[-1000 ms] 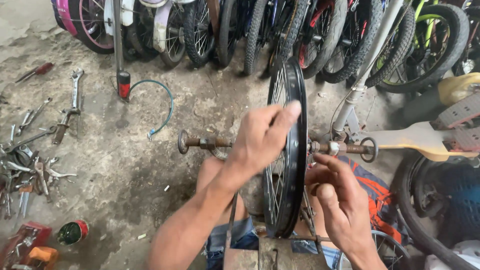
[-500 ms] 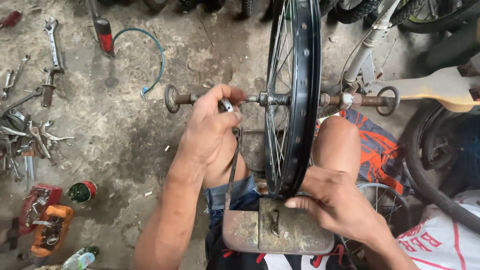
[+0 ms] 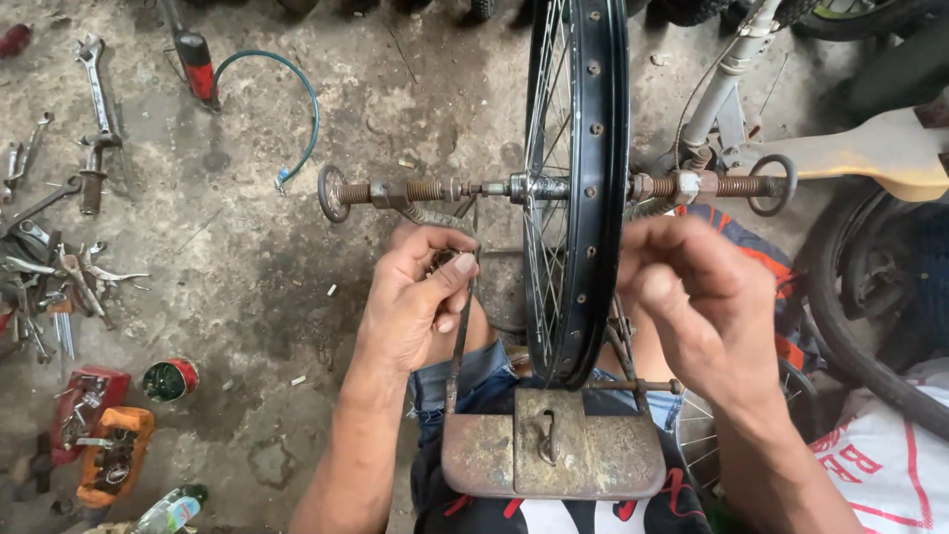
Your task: The person sits at a wheel truing stand and works on a bicycle wheel, using a small spoke wrench to turn spoke nipples around the rim while checking the wheel by hand. The person rotates the wheel and repeats spoke adjustments at different positions around the rim.
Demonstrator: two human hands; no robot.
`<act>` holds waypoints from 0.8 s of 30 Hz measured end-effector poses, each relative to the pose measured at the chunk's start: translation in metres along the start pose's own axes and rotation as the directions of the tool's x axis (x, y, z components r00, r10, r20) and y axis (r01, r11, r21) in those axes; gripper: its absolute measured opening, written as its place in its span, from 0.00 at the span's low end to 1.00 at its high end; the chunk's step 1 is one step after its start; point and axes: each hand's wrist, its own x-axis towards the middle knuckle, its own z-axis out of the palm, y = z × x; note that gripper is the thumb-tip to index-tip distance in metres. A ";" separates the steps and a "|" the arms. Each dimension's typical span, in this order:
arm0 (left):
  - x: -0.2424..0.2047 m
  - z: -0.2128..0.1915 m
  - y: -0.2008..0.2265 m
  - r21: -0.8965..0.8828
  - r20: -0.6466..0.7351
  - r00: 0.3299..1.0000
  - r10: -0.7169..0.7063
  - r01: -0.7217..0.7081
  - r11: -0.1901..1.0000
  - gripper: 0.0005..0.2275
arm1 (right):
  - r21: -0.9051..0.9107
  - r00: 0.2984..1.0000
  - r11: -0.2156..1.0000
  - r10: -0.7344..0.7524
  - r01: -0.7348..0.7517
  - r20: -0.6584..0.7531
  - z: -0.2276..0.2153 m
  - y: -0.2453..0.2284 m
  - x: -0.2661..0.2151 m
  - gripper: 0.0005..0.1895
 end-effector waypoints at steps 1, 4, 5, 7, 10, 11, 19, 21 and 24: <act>0.001 -0.003 -0.002 0.000 -0.001 1.000 -0.002 0.002 1.000 0.10 | 0.001 1.000 1.000 0.002 -0.002 0.000 -0.009 0.013 -0.007 0.18; 0.004 -0.009 -0.010 -0.033 0.009 0.997 0.071 -0.071 0.997 0.14 | -0.170 0.901 0.980 0.168 -0.107 0.399 -0.019 0.027 -0.018 0.18; 0.005 -0.010 -0.013 -0.046 0.008 0.998 0.067 -0.067 0.997 0.16 | -0.188 0.831 0.981 0.077 0.034 0.551 -0.010 0.015 -0.016 0.19; 0.006 -0.009 -0.021 -0.057 0.008 0.998 0.054 -0.054 0.997 0.18 | -0.180 0.728 0.969 0.003 0.166 0.686 0.000 0.007 -0.020 0.19; 0.004 -0.002 -0.031 -0.036 -0.009 1.000 0.008 -0.009 0.999 0.18 | -0.277 0.812 0.946 0.023 0.171 0.583 -0.004 0.015 -0.030 0.15; 0.004 0.001 -0.032 -0.042 0.000 1.000 0.002 -0.002 0.999 0.18 | -0.367 0.794 0.901 0.043 0.231 0.606 -0.008 0.017 -0.030 0.14; -0.006 0.004 -0.028 -0.122 -0.018 1.000 -0.001 -0.001 0.993 0.16 | -0.290 0.986 0.955 0.107 -0.065 0.130 0.005 -0.023 -0.010 0.10; -0.010 0.006 -0.019 -0.137 -0.094 0.996 -0.005 -0.008 0.991 0.14 | -0.082 0.992 0.996 -0.038 0.048 0.124 0.006 -0.020 -0.008 0.21; -0.011 -0.001 -0.020 -0.158 -0.158 0.987 -0.032 0.007 0.987 0.12 | -0.282 0.932 0.955 0.021 0.088 0.362 -0.008 -0.002 -0.014 0.24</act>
